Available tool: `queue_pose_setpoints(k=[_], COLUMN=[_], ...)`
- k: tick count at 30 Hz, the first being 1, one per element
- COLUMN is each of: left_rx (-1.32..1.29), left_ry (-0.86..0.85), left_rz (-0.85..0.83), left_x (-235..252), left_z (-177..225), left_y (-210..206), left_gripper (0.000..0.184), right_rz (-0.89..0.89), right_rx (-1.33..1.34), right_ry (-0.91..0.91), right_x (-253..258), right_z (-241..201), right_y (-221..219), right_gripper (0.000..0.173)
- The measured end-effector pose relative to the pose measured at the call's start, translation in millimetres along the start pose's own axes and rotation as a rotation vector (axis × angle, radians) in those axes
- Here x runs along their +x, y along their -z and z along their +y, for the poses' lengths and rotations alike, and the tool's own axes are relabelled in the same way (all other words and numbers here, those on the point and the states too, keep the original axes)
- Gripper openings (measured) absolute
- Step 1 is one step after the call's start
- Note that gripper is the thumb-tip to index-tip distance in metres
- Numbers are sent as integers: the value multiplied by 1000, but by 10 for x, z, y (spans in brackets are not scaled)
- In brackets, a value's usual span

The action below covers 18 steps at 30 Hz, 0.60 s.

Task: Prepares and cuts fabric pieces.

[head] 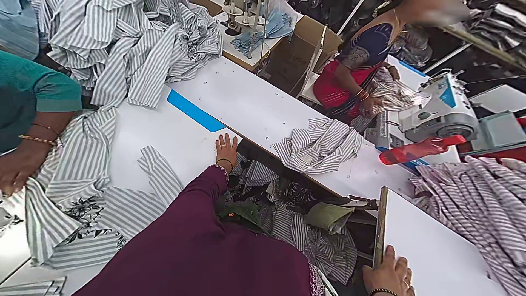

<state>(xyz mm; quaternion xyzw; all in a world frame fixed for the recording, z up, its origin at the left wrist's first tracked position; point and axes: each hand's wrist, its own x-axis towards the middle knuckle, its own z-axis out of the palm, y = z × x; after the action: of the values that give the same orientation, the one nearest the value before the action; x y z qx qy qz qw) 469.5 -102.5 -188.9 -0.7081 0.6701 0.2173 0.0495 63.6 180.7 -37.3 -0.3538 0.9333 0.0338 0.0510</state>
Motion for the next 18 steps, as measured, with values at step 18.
queue_pose_setpoints(k=[18], left_rx=[-28], left_ry=[67], left_rz=[220], left_x=[36], left_z=[268], left_y=[-104], left_gripper=[85], right_rz=[111], right_rx=[371], right_ry=[230], right_x=[-268], right_z=[445], right_y=[-183], right_gripper=[66])
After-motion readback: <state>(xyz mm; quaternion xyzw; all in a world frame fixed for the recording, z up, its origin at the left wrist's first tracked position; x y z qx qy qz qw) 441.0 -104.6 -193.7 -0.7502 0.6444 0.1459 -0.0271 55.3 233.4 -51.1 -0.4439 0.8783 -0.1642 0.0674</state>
